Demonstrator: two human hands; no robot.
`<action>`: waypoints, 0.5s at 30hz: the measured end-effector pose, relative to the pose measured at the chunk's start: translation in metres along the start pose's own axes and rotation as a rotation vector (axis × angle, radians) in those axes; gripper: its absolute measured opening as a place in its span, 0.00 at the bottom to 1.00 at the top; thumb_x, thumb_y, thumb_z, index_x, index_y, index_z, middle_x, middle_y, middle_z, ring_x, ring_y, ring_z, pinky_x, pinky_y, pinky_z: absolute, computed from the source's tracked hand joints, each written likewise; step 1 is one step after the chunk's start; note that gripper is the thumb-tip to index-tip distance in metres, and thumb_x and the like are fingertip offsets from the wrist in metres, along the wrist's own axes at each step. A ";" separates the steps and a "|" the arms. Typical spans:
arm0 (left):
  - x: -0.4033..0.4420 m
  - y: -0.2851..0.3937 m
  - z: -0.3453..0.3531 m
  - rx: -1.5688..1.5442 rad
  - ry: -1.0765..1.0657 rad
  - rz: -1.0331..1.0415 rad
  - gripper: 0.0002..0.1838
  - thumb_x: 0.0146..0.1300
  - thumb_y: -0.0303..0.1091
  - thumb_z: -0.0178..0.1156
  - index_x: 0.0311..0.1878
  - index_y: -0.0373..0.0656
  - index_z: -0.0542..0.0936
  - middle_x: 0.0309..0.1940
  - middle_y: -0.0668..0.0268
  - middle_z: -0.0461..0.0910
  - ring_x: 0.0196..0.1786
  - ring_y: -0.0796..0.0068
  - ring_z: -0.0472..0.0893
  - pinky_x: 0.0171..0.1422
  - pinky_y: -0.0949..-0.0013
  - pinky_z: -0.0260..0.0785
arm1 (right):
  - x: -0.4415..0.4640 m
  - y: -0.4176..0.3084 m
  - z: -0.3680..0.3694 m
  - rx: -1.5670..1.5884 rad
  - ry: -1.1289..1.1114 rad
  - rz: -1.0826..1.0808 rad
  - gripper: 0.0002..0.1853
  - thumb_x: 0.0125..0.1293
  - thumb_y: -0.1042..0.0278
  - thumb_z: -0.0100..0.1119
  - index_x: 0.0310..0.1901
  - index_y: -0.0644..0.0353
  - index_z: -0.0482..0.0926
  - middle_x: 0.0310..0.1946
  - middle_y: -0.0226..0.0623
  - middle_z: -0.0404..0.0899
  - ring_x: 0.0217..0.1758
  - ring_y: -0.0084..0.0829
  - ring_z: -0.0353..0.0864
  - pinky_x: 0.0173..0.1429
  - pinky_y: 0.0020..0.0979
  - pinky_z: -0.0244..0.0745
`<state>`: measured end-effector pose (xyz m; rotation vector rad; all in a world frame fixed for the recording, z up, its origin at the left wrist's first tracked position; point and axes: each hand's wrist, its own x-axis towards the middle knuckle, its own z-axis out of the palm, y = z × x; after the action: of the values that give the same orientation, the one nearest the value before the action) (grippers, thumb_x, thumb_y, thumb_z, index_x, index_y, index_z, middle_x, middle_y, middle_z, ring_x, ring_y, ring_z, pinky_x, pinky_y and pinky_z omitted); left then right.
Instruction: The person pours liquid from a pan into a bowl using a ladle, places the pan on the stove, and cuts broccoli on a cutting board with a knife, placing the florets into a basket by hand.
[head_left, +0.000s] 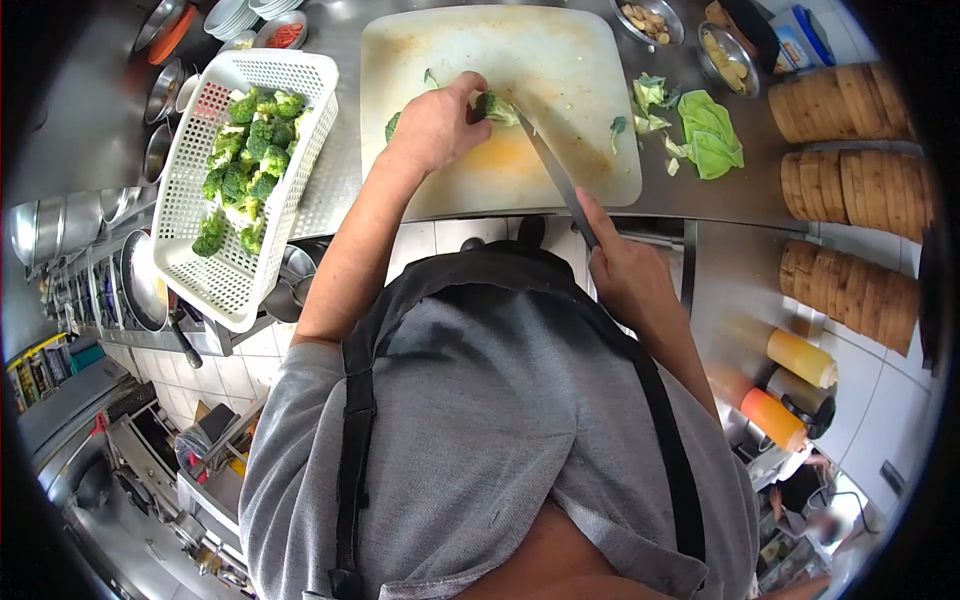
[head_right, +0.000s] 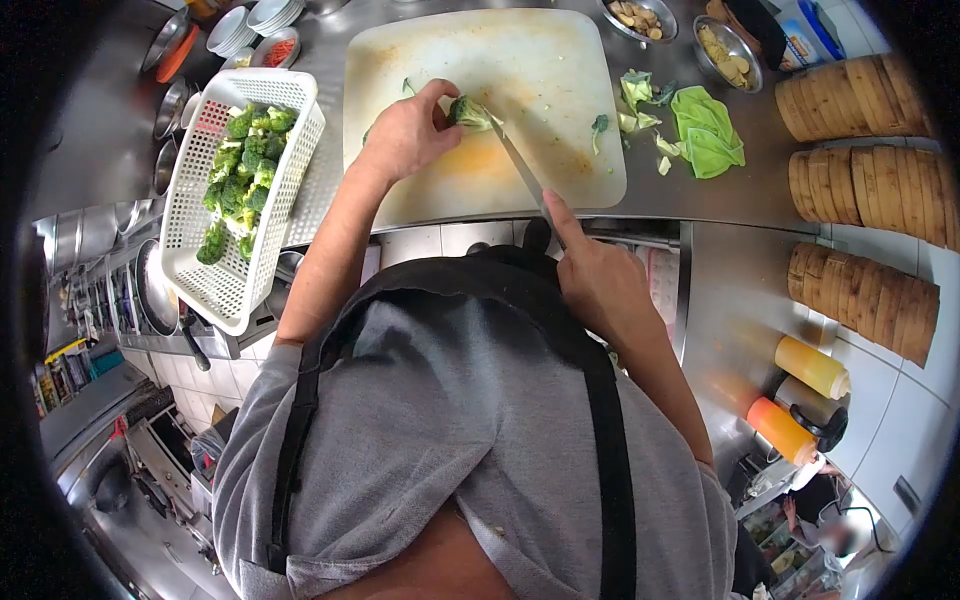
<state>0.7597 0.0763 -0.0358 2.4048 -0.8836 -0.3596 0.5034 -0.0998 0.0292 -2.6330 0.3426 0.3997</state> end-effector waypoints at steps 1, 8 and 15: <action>-0.001 0.001 0.003 -0.002 -0.004 0.000 0.21 0.62 0.41 0.68 0.56 0.44 0.81 0.35 0.59 0.89 0.41 0.56 0.89 0.50 0.56 0.80 | -0.001 0.001 0.000 0.001 -0.003 0.003 0.40 0.70 0.69 0.51 0.83 0.38 0.54 0.29 0.61 0.82 0.34 0.62 0.84 0.46 0.61 0.75; 0.001 0.005 0.009 0.035 -0.006 0.011 0.24 0.62 0.45 0.71 0.56 0.41 0.80 0.34 0.55 0.89 0.40 0.55 0.89 0.49 0.56 0.80 | 0.000 0.000 -0.003 -0.028 -0.009 0.033 0.40 0.68 0.71 0.52 0.82 0.48 0.56 0.28 0.57 0.84 0.33 0.59 0.85 0.44 0.58 0.76; 0.003 0.006 0.009 0.017 -0.020 -0.003 0.25 0.61 0.47 0.72 0.54 0.41 0.81 0.36 0.54 0.89 0.41 0.54 0.89 0.49 0.56 0.80 | 0.003 -0.002 -0.004 0.011 0.012 0.027 0.39 0.71 0.70 0.49 0.83 0.38 0.53 0.29 0.61 0.83 0.35 0.64 0.83 0.46 0.62 0.75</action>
<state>0.7550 0.0673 -0.0402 2.4221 -0.8953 -0.3801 0.5077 -0.1002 0.0321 -2.6230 0.3838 0.3901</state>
